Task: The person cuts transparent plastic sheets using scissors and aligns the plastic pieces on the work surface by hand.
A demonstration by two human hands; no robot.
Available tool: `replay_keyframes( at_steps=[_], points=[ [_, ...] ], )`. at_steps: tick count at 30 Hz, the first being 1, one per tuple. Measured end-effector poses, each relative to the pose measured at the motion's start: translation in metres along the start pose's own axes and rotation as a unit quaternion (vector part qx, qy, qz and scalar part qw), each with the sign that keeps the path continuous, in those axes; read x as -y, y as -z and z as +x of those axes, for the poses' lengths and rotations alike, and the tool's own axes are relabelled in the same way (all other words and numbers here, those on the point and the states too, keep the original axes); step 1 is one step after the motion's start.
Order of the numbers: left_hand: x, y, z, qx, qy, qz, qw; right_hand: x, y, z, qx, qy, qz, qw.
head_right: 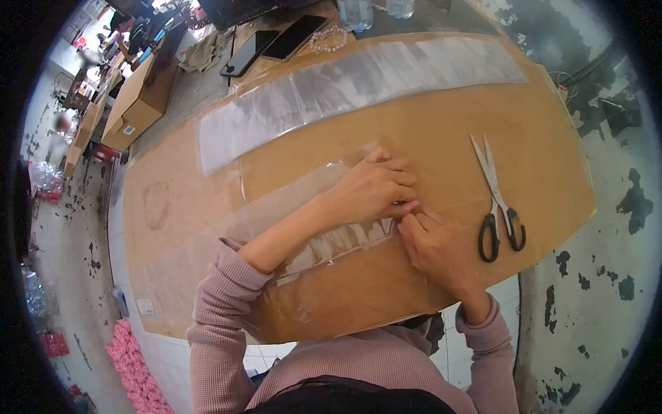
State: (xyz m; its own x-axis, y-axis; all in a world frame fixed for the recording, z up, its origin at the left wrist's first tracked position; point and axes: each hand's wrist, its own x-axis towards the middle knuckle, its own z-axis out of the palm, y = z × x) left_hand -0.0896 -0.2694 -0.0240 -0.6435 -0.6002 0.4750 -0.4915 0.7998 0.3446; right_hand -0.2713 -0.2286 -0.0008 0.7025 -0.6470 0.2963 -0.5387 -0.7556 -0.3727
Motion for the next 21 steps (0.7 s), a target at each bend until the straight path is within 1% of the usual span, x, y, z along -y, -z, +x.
replay_keyframes(
  at_steps=[1,7,10,11,13,14,17,19,20,21],
  points=[
    [0.0,-0.001,0.0,-0.002,-0.004,0.005,1.0,0.001,0.001,0.0,0.005,0.007,0.002,1.0],
    [0.002,-0.012,-0.002,-0.04,-0.027,-0.001,0.999,0.019,0.011,-0.008,0.074,-0.036,0.066,0.994],
    [0.002,-0.009,-0.001,-0.039,-0.033,0.027,0.998,0.017,0.013,-0.008,0.056,-0.094,0.166,0.98],
    [0.001,-0.007,-0.002,-0.036,-0.028,0.044,0.998,0.018,0.011,-0.009,0.034,-0.12,0.195,0.973],
    [-0.004,0.003,-0.002,-0.111,-0.029,0.048,0.992,0.02,0.005,-0.013,-0.007,-0.165,0.253,0.953],
    [-0.009,0.006,-0.003,-0.147,-0.029,0.051,0.987,0.021,0.006,-0.014,0.01,-0.194,0.298,0.935],
    [-0.04,0.032,-0.02,-0.231,0.056,0.018,0.971,0.024,0.013,-0.019,0.056,-0.274,0.433,0.857],
    [-0.084,0.057,-0.046,-0.165,0.134,-0.018,0.977,0.032,0.013,-0.024,0.071,-0.315,0.532,0.783],
    [-0.113,0.068,-0.059,-0.114,0.211,-0.087,0.967,0.034,0.013,-0.026,0.08,-0.305,0.554,0.77],
    [-0.14,0.073,-0.071,-0.062,0.284,-0.154,0.944,0.035,0.013,-0.029,0.09,-0.295,0.576,0.757]
  ],
)
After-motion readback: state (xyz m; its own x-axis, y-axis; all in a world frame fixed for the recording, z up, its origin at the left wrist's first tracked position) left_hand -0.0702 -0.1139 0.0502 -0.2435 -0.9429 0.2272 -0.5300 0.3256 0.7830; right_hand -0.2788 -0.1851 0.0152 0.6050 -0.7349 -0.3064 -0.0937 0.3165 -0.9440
